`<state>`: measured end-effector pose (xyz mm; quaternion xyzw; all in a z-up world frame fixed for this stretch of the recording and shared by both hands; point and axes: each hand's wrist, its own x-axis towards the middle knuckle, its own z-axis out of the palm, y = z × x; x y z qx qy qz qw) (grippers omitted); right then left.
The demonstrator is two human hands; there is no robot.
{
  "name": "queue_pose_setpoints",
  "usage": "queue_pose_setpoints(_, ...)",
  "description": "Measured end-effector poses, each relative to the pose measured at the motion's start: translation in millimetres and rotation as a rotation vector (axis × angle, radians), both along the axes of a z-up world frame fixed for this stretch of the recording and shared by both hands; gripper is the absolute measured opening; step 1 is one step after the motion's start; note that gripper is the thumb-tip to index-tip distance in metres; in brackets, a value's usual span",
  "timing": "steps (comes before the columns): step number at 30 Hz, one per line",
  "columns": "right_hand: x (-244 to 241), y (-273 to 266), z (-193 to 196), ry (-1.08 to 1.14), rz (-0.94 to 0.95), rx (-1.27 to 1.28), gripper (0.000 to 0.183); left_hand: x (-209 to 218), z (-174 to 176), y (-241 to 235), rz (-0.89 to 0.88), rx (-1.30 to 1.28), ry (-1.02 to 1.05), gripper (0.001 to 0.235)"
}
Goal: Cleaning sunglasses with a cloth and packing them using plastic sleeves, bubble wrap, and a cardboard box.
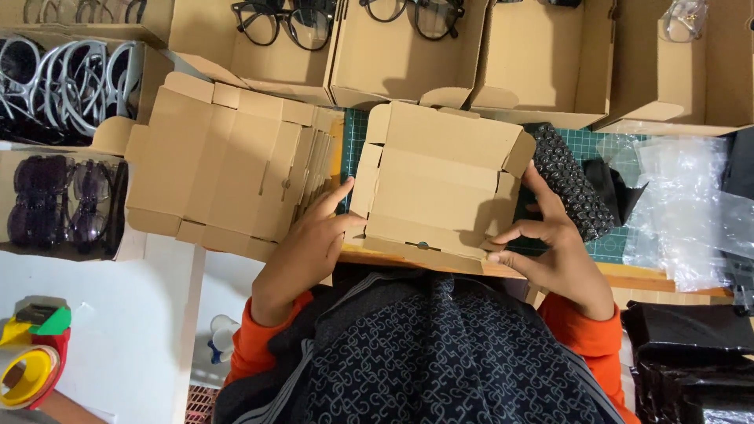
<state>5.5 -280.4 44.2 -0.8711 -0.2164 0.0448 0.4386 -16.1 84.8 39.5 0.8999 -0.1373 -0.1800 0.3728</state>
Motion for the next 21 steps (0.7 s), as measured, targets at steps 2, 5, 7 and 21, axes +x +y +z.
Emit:
queue_pose_setpoints(2, 1.3, -0.6, -5.5, 0.012, 0.006, 0.014, 0.018, 1.1, 5.5, -0.2, -0.057, 0.030, -0.025, 0.047)
queue_pose_setpoints(5, 3.1, 0.9, -10.4, -0.006, -0.060, -0.020, 0.023, 1.7, 6.9, 1.0, -0.081, 0.039, -0.017, 0.051)
queue_pose_setpoints(7, 1.8, 1.2, -16.1, -0.011, -0.090, 0.024, 0.026, 1.8, 7.0, 0.2, -0.124, 0.029, -0.031, 0.042)
queue_pose_setpoints(21, -3.2, 3.9, -13.3, -0.094, -0.171, 0.113, 0.064, 12.0, -24.3, 5.1, -0.190, -0.147, -0.214, 0.037)
